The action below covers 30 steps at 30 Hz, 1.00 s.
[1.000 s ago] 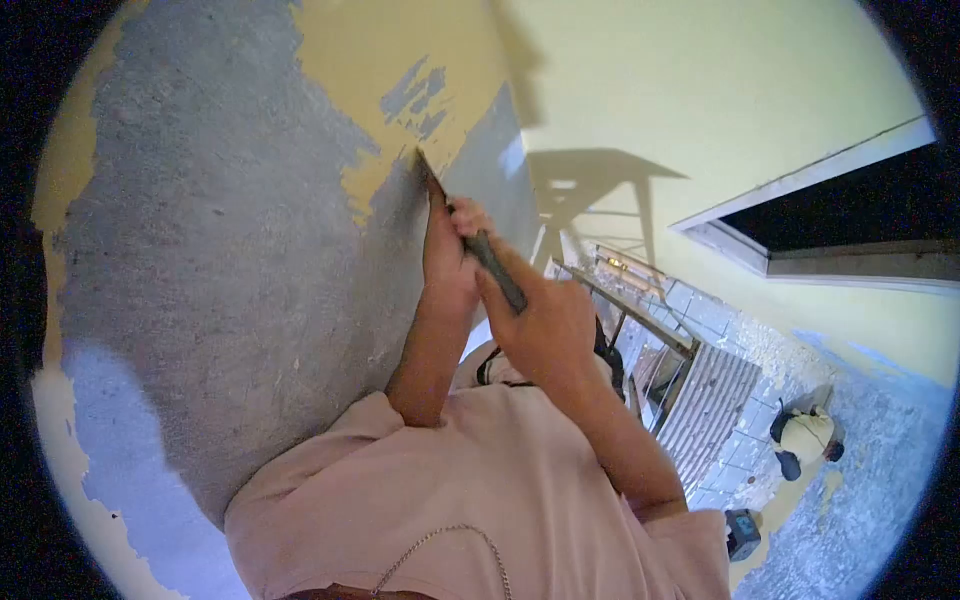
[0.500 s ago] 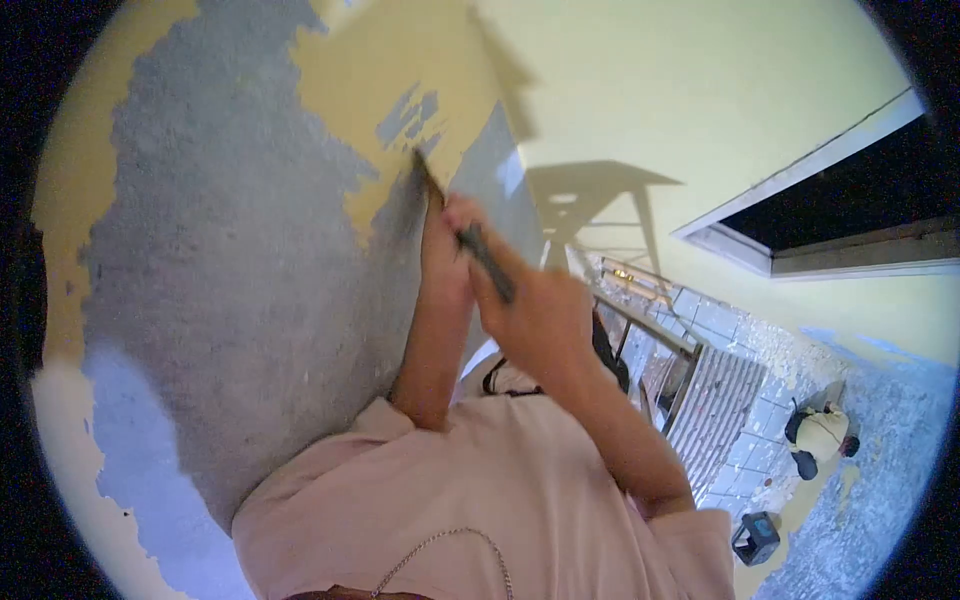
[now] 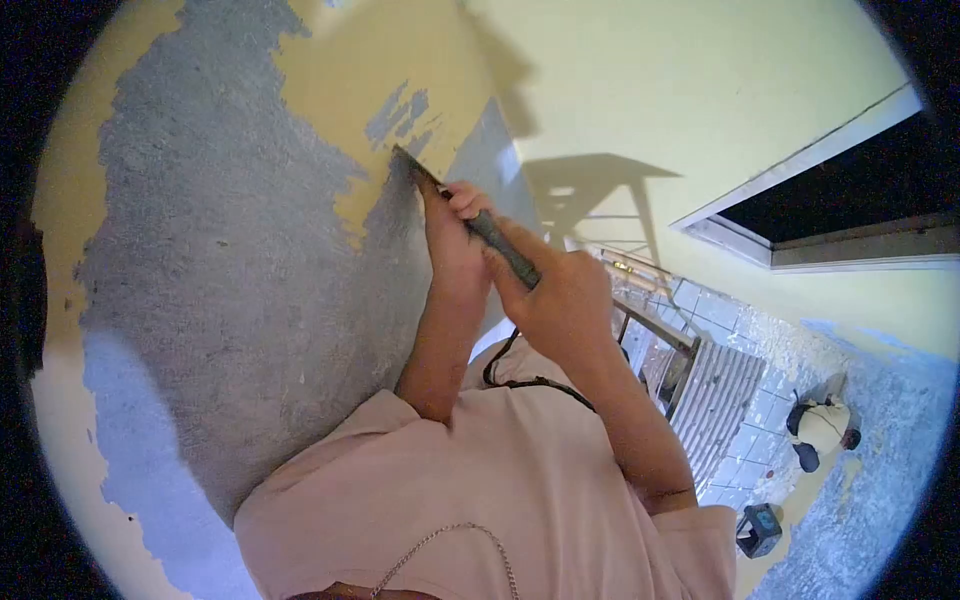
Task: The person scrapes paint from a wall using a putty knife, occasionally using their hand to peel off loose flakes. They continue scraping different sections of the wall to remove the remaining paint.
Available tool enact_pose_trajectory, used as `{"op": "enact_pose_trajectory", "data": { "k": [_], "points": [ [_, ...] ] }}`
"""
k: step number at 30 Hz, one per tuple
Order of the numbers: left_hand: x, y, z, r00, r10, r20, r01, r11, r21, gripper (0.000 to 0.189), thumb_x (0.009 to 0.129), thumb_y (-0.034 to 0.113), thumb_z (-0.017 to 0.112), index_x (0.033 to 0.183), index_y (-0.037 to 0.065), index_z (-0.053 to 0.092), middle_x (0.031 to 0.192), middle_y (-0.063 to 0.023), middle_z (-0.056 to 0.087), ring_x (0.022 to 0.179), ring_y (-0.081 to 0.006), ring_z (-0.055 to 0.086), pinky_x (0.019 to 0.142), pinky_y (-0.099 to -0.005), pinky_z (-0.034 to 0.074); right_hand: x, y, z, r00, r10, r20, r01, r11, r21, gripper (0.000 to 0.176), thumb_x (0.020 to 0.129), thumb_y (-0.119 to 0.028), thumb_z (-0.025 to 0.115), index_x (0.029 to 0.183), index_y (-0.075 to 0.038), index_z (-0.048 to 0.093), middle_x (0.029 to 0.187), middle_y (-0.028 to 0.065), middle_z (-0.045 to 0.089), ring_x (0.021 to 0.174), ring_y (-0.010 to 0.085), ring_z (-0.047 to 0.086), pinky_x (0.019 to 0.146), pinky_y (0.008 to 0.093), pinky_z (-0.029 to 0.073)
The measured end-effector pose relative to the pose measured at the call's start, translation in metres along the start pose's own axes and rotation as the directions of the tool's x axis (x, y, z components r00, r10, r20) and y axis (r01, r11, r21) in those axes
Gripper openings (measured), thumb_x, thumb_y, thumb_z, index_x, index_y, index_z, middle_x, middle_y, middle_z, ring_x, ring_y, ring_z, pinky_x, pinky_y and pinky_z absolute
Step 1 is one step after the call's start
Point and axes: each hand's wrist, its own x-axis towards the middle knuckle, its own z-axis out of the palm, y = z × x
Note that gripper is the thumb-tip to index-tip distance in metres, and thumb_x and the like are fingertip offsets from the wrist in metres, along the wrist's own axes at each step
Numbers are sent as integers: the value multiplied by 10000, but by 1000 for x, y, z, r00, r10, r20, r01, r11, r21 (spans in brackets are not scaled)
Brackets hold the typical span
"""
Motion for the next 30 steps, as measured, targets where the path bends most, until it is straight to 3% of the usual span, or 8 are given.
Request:
{"op": "enact_pose_trajectory", "data": {
  "k": [3,5,8,12,15,19,23,30],
  "points": [
    [14,26,-50,752,-203,628,340,935,-104,308,897,324,479,738,61,476,600,9,459,480,-80,443,465,-185,392,-24,-7,9,967,-240,-86,233,969,-82,295,772,-211,595,1052,-123,618,516,146,540,457,294,558,460,346,440],
    [26,32,-48,712,-302,634,451,888,-83,294,892,308,494,739,59,466,582,11,440,487,-73,441,470,-184,390,-18,-12,18,967,-238,-95,233,971,-56,283,775,-217,596,1037,-113,622,496,140,523,446,299,548,463,345,440],
    [20,20,-12,975,-189,120,185,982,44,379,867,486,436,712,141,456,491,72,361,382,-26,357,338,-151,281,2,-13,18,980,-143,-140,132,987,-88,312,752,-226,628,1028,-80,625,502,157,525,439,296,541,470,343,440],
    [8,28,-37,872,-246,423,289,956,-39,346,884,451,441,742,135,454,536,63,361,411,-42,342,396,-177,307,-19,-6,13,950,-274,-150,281,960,24,275,783,-205,594,1025,-76,621,522,179,529,448,296,546,463,344,431],
    [35,7,-7,989,-91,114,92,996,-2,329,891,441,431,786,134,484,528,54,379,377,-36,358,330,-155,283,9,-6,7,990,-89,-110,87,996,-18,305,747,-195,636,1041,-112,628,527,170,538,446,282,550,476,335,439],
    [26,27,-40,824,-221,521,293,954,-58,336,865,401,501,738,90,522,515,11,423,424,-71,398,411,-182,366,-15,-11,2,964,-245,-107,240,969,-58,275,774,-208,605,1026,-100,627,508,172,524,436,300,540,453,349,420],
    [32,12,-2,978,-73,197,72,997,16,335,884,453,435,848,129,514,522,51,393,384,-27,348,327,-146,302,5,-15,8,981,-112,-161,98,991,-90,286,756,-203,625,1024,-104,632,516,170,532,439,298,545,463,346,437],
    [37,24,10,926,-182,331,189,982,11,339,892,453,416,857,125,495,552,52,383,411,-27,351,364,-152,299,16,-23,5,979,-160,-122,154,986,-58,303,770,-236,610,1025,-71,620,555,188,547,470,313,555,460,345,434]
  ]
}}
